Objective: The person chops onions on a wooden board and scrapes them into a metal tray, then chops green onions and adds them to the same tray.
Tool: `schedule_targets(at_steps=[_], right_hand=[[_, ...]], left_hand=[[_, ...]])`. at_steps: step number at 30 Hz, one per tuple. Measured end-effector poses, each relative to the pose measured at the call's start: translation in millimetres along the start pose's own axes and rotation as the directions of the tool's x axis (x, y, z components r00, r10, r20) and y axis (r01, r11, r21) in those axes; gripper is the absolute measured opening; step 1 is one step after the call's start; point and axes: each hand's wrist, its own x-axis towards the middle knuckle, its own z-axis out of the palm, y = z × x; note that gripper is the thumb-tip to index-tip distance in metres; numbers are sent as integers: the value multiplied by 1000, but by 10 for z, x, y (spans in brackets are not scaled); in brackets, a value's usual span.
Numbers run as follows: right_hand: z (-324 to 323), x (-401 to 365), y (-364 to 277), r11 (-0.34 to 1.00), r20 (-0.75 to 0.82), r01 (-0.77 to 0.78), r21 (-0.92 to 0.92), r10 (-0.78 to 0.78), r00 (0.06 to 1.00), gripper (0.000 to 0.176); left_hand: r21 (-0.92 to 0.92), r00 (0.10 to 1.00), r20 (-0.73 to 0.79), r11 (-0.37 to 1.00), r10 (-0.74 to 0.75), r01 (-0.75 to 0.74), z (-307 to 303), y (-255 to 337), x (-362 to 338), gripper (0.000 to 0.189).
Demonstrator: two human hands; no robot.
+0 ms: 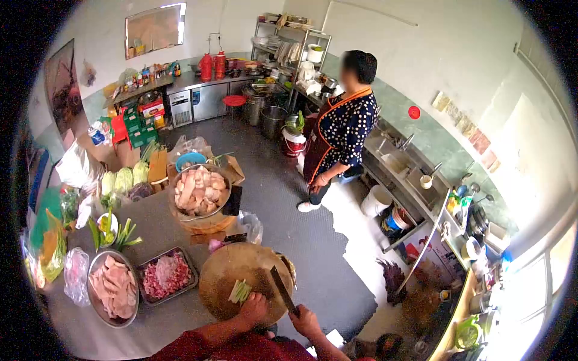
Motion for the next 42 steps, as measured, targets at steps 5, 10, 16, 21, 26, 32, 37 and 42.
schedule_targets(at_steps=[5, 10, 16, 21, 26, 32, 37, 42], right_hand=[[-13, -97, -103, 1000, -42, 6, 22, -5, 999, 33], [-68, -100, -143, 994, 6, 2, 112, -2, 1000, 24], [-129, 148, -220, 985, 189, 25, 172, -58, 980, 25], [-198, 373, -237, 992, 362, 88, 93, -116, 925, 29], [-167, 596, -169, 967, 376, 238, 88, -254, 891, 25], [-157, 831, -327, 937, 415, 348, 11, -321, 851, 25], [-178, 891, -329, 894, 539, 439, -93, -326, 777, 26], [-176, 980, -336, 876, 463, 477, -76, -393, 795, 27]], left_hand=[[0, 987, -128, 995, -100, 101, -110, 129, -8, 23], [-80, 885, -144, 897, -442, 435, -455, 117, -55, 8], [-65, 704, -150, 718, -694, 693, -518, -145, -272, 9], [-48, 652, -206, 673, -730, 738, -223, -157, -224, 10], [-92, 566, -30, 566, -824, 819, -205, -58, -197, 25], [-299, 512, -66, 507, -856, 809, -334, -82, -155, 53], [-388, 489, -18, 457, -872, 800, -209, -94, -217, 58], [-401, 516, -81, 502, -853, 766, -120, -67, -251, 58]])
